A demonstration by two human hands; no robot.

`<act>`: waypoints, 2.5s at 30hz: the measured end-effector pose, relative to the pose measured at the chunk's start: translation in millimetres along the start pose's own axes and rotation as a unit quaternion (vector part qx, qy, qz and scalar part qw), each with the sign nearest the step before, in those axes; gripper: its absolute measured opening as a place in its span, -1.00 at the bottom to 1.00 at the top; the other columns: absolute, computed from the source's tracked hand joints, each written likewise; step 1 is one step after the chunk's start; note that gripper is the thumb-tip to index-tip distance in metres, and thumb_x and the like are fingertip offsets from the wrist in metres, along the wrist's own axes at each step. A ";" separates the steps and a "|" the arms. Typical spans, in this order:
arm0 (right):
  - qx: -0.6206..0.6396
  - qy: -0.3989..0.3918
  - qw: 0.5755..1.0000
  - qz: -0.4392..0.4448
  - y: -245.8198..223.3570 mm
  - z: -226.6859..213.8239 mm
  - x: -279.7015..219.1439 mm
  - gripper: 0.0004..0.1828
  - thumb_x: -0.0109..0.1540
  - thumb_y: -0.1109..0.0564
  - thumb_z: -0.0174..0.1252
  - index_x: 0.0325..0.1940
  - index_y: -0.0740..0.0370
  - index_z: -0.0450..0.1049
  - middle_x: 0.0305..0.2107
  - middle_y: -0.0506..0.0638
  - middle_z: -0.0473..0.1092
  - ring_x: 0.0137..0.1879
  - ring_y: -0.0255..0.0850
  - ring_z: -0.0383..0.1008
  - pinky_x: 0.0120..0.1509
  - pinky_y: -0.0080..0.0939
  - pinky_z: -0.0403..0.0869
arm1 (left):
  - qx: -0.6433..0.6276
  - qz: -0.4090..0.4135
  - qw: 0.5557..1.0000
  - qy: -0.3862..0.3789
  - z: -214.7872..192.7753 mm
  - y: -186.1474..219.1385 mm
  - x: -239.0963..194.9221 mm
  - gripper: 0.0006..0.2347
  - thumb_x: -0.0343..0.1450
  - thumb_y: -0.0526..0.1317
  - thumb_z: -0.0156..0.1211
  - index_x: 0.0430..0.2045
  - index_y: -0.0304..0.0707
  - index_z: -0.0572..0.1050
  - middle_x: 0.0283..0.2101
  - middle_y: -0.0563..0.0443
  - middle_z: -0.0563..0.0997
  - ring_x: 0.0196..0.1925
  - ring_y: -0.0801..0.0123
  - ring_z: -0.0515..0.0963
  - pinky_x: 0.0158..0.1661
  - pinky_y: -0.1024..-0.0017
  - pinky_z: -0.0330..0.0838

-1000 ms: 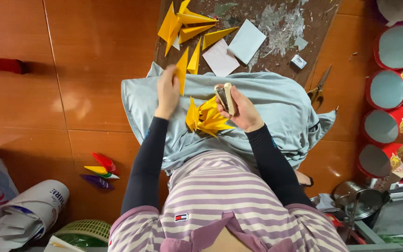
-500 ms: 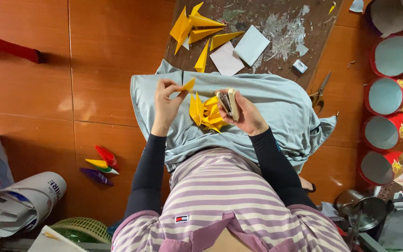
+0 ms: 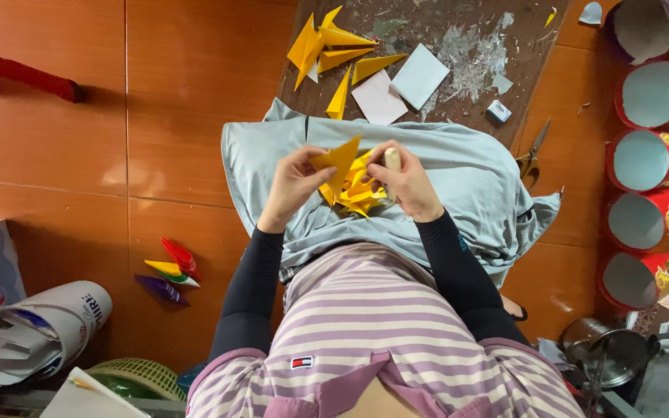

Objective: The person staples together yellow paper petals to create a larger decorative item.

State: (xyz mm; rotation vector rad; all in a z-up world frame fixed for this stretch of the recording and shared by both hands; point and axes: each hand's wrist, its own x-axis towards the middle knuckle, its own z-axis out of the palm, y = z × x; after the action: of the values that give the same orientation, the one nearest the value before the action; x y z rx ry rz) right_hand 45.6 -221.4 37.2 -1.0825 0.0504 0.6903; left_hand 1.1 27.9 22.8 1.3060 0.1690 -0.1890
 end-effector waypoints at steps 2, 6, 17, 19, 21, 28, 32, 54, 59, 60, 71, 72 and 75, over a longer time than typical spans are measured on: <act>-0.027 0.001 1.000 0.007 -17.5 21.0 0.6 -0.70 0.35 0.22 0.23 0.14 0.26 0.38 -0.25 -0.07 0.43 -0.21 -0.34 0.47 -0.18 -0.34 0.44 | 0.017 0.009 1.000 -0.017 5.1 3.1 0.5 -0.80 0.42 -0.44 0.32 -0.11 -0.43 0.51 -0.16 0.08 0.65 -0.10 0.58 0.60 -0.06 0.57 0.51; -0.044 0.002 0.999 0.020 -6.6 24.3 7.9 -0.70 0.31 0.23 0.24 0.14 0.23 0.46 -0.29 -0.15 0.43 -0.25 -0.46 0.42 -0.17 -0.44 0.41 | 0.077 0.034 0.996 -0.030 13.6 9.5 0.6 -0.79 0.42 -0.42 0.32 -0.10 -0.44 0.53 -0.14 0.06 0.66 -0.08 0.57 0.61 -0.01 0.55 0.53; 0.062 0.092 0.994 0.022 28.3 8.7 16.1 -0.88 0.31 0.26 0.20 -0.07 0.30 0.48 -0.39 -0.04 0.44 -0.38 -0.32 0.47 -0.31 -0.34 0.43 | 0.193 0.085 0.977 0.017 24.4 8.9 0.3 -0.83 0.40 -0.43 0.33 -0.16 -0.41 0.56 -0.20 0.01 0.67 -0.14 0.51 0.65 -0.08 0.55 0.54; 0.103 0.109 0.988 0.033 29.6 5.5 17.3 -0.89 0.31 0.27 0.19 -0.08 0.28 0.45 -0.37 -0.02 0.44 -0.38 -0.27 0.49 -0.34 -0.30 0.43 | 0.207 0.114 0.971 0.027 24.3 5.6 -0.3 -0.84 0.39 -0.43 0.33 -0.18 -0.41 0.57 -0.19 -0.01 0.66 -0.14 0.47 0.65 -0.09 0.54 0.53; 0.172 0.121 0.976 0.055 30.6 2.8 17.6 -0.86 0.32 0.27 0.16 -0.04 0.22 0.39 -0.29 0.01 0.42 -0.33 -0.20 0.53 -0.37 -0.26 0.43 | 0.236 0.167 0.956 0.049 24.7 0.9 -1.9 -0.86 0.39 -0.43 0.34 -0.21 -0.41 0.59 -0.18 -0.04 0.62 -0.21 0.42 0.62 -0.17 0.54 0.51; 0.275 0.072 0.958 0.047 29.5 6.3 12.7 -0.78 0.34 0.21 0.12 0.08 0.25 0.38 0.00 0.14 0.49 -0.26 -0.25 0.52 -0.34 -0.33 0.45 | -0.140 -0.099 0.984 0.036 18.2 -51.1 0.8 -0.94 0.51 -0.37 0.26 -0.21 -0.37 0.58 -0.36 -0.04 0.61 -0.55 0.52 0.52 -0.53 0.57 0.37; 0.294 0.003 0.955 0.034 38.3 -3.1 10.5 -0.74 0.39 0.16 0.14 0.12 0.35 0.42 -0.13 0.15 0.48 -0.23 -0.22 0.54 -0.21 -0.31 0.53 | -0.338 -0.114 0.934 -0.020 23.3 -51.4 0.8 -0.91 0.55 -0.27 0.14 -0.17 -0.31 0.49 -0.29 -0.04 0.63 -0.64 0.54 0.48 -0.63 0.62 0.30; -0.234 -0.020 0.972 0.011 19.0 22.8 5.4 -0.90 0.29 0.33 0.20 -0.12 0.26 0.47 -0.43 -0.14 0.43 -0.35 -0.46 0.38 -0.29 -0.42 0.40 | 0.129 0.002 0.989 -0.073 15.7 13.6 8.7 -0.84 0.47 -0.42 0.17 -0.10 -0.33 0.42 -0.31 0.13 0.51 -0.25 0.62 0.47 -0.23 0.57 0.42; -0.360 -0.020 0.931 -0.055 12.3 34.3 5.4 -0.84 0.21 0.36 0.22 -0.13 0.29 0.50 -0.44 -0.11 0.41 -0.39 -0.45 0.31 -0.32 -0.38 0.34 | 0.208 -0.002 0.975 -0.078 20.3 31.6 10.4 -0.81 0.48 -0.41 0.19 -0.04 -0.32 0.46 -0.33 0.09 0.57 -0.31 0.55 0.54 -0.25 0.53 0.46; -0.379 -0.019 0.922 -0.075 13.7 34.3 5.5 -0.81 0.18 0.37 0.24 -0.13 0.30 0.50 -0.43 -0.10 0.41 -0.39 -0.44 0.31 -0.31 -0.37 0.33 | 0.230 0.007 0.970 -0.075 21.3 31.7 10.0 -0.79 0.49 -0.41 0.17 0.00 -0.32 0.46 -0.31 0.08 0.59 -0.30 0.54 0.57 -0.23 0.53 0.48; -0.302 0.091 0.928 -0.195 20.0 32.1 7.7 -0.68 0.29 0.36 0.29 0.07 0.25 0.39 -0.23 -0.05 0.46 -0.15 -0.36 0.47 -0.05 -0.36 0.50 | -0.136 -0.145 0.980 -0.015 18.4 -61.4 0.7 -0.83 0.54 -0.25 0.19 -0.12 -0.41 0.52 -0.30 -0.02 0.64 -0.33 0.48 0.60 -0.30 0.56 0.50; -0.296 0.083 0.930 -0.202 17.3 34.4 7.8 -0.64 0.30 0.37 0.28 0.13 0.24 0.37 -0.20 -0.04 0.47 -0.13 -0.35 0.49 -0.03 -0.36 0.50 | -0.235 -0.199 0.951 -0.011 16.7 -73.4 2.4 -0.84 0.56 -0.23 0.18 -0.18 -0.41 0.55 -0.33 -0.02 0.64 -0.37 0.47 0.60 -0.34 0.57 0.50; -0.282 0.073 0.938 -0.186 4.6 37.6 5.9 -0.60 0.31 0.31 0.22 0.21 0.23 0.34 -0.16 -0.03 0.47 -0.16 -0.34 0.52 -0.10 -0.37 0.51 | -0.349 -0.233 0.908 0.015 19.0 -81.5 4.2 -0.87 0.54 -0.24 0.19 -0.21 -0.36 0.54 -0.36 0.01 0.63 -0.40 0.51 0.59 -0.37 0.60 0.47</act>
State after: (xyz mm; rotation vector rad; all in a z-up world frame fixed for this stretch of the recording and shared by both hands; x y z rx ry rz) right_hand 37.0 -186.2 49.8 -1.6411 -0.2347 0.2764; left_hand -13.5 -11.0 -49.9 0.5352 0.5261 -0.4673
